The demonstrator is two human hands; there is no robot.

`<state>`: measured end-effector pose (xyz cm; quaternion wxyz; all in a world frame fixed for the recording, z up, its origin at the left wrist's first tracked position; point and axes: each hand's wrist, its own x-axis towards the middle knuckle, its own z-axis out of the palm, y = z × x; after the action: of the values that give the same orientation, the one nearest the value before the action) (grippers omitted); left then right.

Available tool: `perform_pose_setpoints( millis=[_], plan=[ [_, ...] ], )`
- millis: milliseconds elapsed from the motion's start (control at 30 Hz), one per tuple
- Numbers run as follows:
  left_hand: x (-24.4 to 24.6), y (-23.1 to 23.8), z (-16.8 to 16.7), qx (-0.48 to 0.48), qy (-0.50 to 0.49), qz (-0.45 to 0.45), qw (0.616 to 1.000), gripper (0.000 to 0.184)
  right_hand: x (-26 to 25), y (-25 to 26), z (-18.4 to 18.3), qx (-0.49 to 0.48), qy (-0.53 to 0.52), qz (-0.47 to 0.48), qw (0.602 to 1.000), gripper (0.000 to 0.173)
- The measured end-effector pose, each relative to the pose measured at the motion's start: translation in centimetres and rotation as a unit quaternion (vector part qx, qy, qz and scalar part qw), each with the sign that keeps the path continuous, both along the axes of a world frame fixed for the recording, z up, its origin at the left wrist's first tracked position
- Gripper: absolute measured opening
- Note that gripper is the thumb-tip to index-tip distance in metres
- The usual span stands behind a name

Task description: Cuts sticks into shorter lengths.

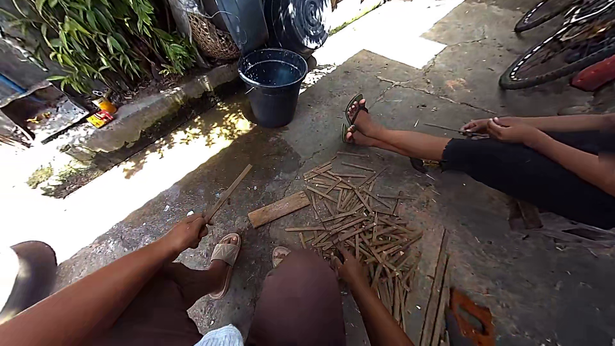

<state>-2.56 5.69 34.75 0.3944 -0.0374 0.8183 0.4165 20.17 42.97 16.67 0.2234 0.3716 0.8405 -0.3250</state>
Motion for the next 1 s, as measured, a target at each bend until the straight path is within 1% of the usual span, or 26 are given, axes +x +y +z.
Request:
perform_pose_setpoints(
  millis=[33,100,133,200,267,333,400,467,500,533,567,600,633,667,700,767,833,933,1000],
  plan=[
    [-1.0,1.0,-1.3,-0.033,-0.017,-0.043,0.998,0.033,-1.2,-0.1,-0.2,0.01,-0.011,0.028,0.999,0.05],
    [-2.7,3.0,-5.1,-0.09,-0.032,-0.124,0.988,0.038,-3.2,-0.1,-0.9,0.015,-0.025,0.056,0.998,0.052],
    [-3.3,4.1,-7.5,-0.106,-0.035,-0.148,0.983,0.039,-3.9,-0.1,-1.5,0.016,-0.023,0.062,0.998,0.053],
    [-4.0,6.2,-12.7,-0.113,-0.045,-0.168,0.978,0.04,-4.5,-0.2,-3.2,0.012,-0.008,0.06,0.998,0.053],
    [-4.0,8.4,-17.6,-0.099,-0.071,-0.158,0.98,0.042,-4.1,-0.3,-5.2,-0.002,0.0,0.049,0.999,0.051],
    [-3.9,10.6,-21.4,-0.077,-0.103,-0.129,0.983,0.041,-3.8,-0.6,-7.4,-0.034,0.003,0.023,0.999,0.048],
    [-3.8,12.6,-24.4,-0.058,-0.152,-0.086,0.983,0.041,-3.5,-1.0,-9.0,-0.074,-0.01,-0.01,0.997,0.048],
    [-3.8,14.2,-26.7,-0.043,-0.188,-0.048,0.98,0.041,-3.4,-1.7,-9.7,-0.102,-0.032,-0.044,0.993,0.049],
    [-4.0,14.8,-27.6,-0.044,-0.189,-0.045,0.98,0.04,-3.7,-2.1,-9.9,-0.108,-0.047,-0.061,0.991,0.05],
    [-4.2,15.4,-28.6,-0.057,-0.172,-0.066,0.981,0.04,-4.1,-2.5,-10.0,-0.107,-0.063,-0.073,0.99,0.051],
    [-4.5,15.8,-29.3,-0.085,-0.142,-0.115,0.98,0.041,-4.6,-2.9,-9.9,-0.096,-0.075,-0.077,0.99,0.052],
    [-4.8,16.2,-29.6,-0.121,-0.108,-0.18,0.97,0.044,-5.1,-3.2,-9.9,-0.079,-0.082,-0.07,0.991,0.053],
    [-5.0,16.6,-29.5,-0.158,-0.086,-0.245,0.953,0.046,-5.7,-3.5,-10.0,-0.063,-0.075,-0.06,0.993,0.053],
    [-5.0,16.9,-29.4,-0.193,-0.073,-0.284,0.936,0.045,-6.5,-3.6,-10.2,-0.053,-0.062,-0.046,0.996,0.052],
    [-4.9,17.2,-29.4,-0.227,-0.066,-0.304,0.923,0.044,-7.4,-3.8,-10.4,-0.047,-0.05,-0.026,0.997,0.05],
    [-4.6,17.8,-29.3,-0.271,-0.063,-0.312,0.909,0.041,-9.8,-4.1,-10.2,-0.046,-0.05,0.02,0.997,0.049],
    [-4.5,18.3,-29.4,-0.292,-0.065,-0.312,0.902,0.039,-12.2,-4.4,-10.1,-0.035,-0.053,0.067,0.996,0.05],
    [-4.4,18.8,-29.9,-0.297,-0.058,-0.322,0.897,0.039,-14.1,-4.3,-10.6,-0.03,-0.089,0.109,0.99,0.05],
    [-4.7,18.6,-30.7,-0.272,-0.061,-0.33,0.902,0.042,-14.5,-4.0,-11.3,-0.04,-0.125,0.121,0.984,0.049]
  ],
)
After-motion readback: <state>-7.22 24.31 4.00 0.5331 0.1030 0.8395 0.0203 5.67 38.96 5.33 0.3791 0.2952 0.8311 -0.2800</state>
